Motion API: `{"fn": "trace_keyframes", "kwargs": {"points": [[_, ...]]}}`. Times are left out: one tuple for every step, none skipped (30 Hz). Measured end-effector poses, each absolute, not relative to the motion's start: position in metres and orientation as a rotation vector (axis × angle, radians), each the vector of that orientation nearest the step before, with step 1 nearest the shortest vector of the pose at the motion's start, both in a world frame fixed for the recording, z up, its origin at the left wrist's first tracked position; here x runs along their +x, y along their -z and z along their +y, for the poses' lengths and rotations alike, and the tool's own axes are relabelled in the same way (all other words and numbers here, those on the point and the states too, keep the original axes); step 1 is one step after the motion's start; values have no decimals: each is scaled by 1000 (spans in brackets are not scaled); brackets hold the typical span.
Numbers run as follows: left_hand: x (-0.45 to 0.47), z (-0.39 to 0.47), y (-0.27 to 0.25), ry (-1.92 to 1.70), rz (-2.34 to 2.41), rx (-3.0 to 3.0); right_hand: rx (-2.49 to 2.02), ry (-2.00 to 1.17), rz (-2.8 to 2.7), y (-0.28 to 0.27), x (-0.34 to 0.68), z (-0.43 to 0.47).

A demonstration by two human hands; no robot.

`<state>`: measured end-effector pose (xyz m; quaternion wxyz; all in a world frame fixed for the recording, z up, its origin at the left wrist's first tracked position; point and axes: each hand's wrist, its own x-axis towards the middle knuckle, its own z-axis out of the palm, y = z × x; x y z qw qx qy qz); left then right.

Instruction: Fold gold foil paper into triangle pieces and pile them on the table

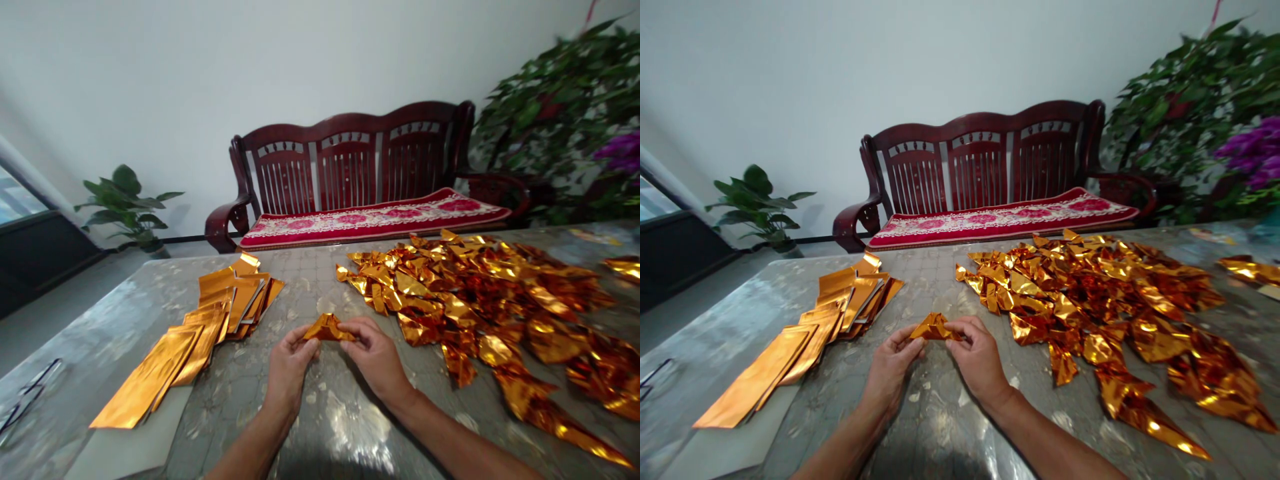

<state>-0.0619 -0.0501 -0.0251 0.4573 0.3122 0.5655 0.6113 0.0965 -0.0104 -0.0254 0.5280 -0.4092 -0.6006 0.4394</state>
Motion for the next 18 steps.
{"fn": "trace_keyframes", "kwargs": {"points": [[-63,-50,24,-1492,1442,826,-989,-1046,-1443,25,97,-10],[-65,-49,24,-1479,1496,902,-1002,-1041,-1452,26,97,-9],[-66,-49,23,-1471,1553,997,-1017,-1033,-1462,26,97,-9],[-68,-48,22,-1468,1609,1104,-1032,-1025,-1472,26,98,-8],[-70,-48,21,-1467,1658,1212,-1046,-1016,-1482,27,98,-7],[-71,-48,21,-1465,1695,1308,-1058,-1008,-1490,28,98,-6],[-72,-47,21,-1463,1718,1378,-1066,-1000,-1496,29,99,-5],[-73,-47,22,-1461,1725,1419,-1072,-992,-1503,30,99,-5],[-74,-47,23,-1461,1723,1436,-1076,-986,-1509,31,100,-4],[-74,-47,24,-1460,1714,1443,-1080,-982,-1516,31,100,-4],[-74,-47,26,-1461,1702,1451,-1085,-980,-1521,32,100,-3],[-74,-47,27,-1463,1689,1466,-1090,-981,-1524,33,101,-3],[-74,-48,27,-1462,1675,1490,-1096,-984,-1526,34,101,-2],[-75,-48,28,-1455,1659,1522,-1101,-989,-1528,34,101,-2],[-75,-48,27,-1447,1644,1556,-1107,-995,-1529,34,101,-2],[-75,-49,27,-1439,1629,1591,-1112,-1003,-1530,34,101,-2],[-75,-49,26,-1431,1616,1623,-1116,-1014,-1531,33,101,-2],[-75,-50,25,-1424,1604,1649,-1117,-1024,-1530,33,101,-2]]}}
